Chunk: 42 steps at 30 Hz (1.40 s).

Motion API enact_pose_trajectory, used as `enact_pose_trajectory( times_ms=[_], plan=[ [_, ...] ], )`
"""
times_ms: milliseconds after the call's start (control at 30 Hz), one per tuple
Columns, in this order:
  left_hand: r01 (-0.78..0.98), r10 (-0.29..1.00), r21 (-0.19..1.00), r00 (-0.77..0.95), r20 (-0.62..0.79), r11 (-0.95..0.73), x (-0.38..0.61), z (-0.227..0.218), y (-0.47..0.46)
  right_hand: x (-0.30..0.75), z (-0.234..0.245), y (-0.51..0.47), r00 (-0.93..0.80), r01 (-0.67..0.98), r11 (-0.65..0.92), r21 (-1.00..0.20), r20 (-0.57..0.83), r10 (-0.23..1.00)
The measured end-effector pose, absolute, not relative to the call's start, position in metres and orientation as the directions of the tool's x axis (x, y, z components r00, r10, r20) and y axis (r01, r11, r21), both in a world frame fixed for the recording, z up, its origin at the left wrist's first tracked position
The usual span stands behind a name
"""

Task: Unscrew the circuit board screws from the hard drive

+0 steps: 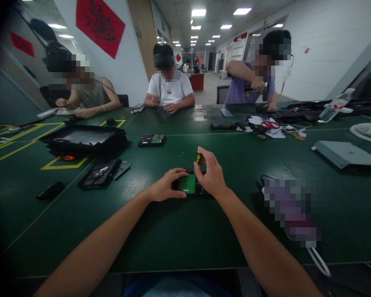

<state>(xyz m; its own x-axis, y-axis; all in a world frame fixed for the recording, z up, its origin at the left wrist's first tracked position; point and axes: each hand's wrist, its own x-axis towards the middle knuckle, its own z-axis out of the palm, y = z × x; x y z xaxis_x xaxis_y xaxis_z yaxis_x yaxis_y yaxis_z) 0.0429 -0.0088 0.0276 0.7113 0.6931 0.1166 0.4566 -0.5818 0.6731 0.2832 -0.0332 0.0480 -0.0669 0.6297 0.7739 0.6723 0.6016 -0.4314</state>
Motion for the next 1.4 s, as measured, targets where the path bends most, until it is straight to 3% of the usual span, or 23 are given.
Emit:
enact_pose_trajectory(
  times_ms=[1400],
  plan=[
    [0.453,0.693,0.661,0.707,0.143,-0.598,0.0436,0.0267,-0.0083,0.2834,0.0499,-0.0327,-0.059,0.660,0.622,-0.420,0.797,0.601]
  ],
)
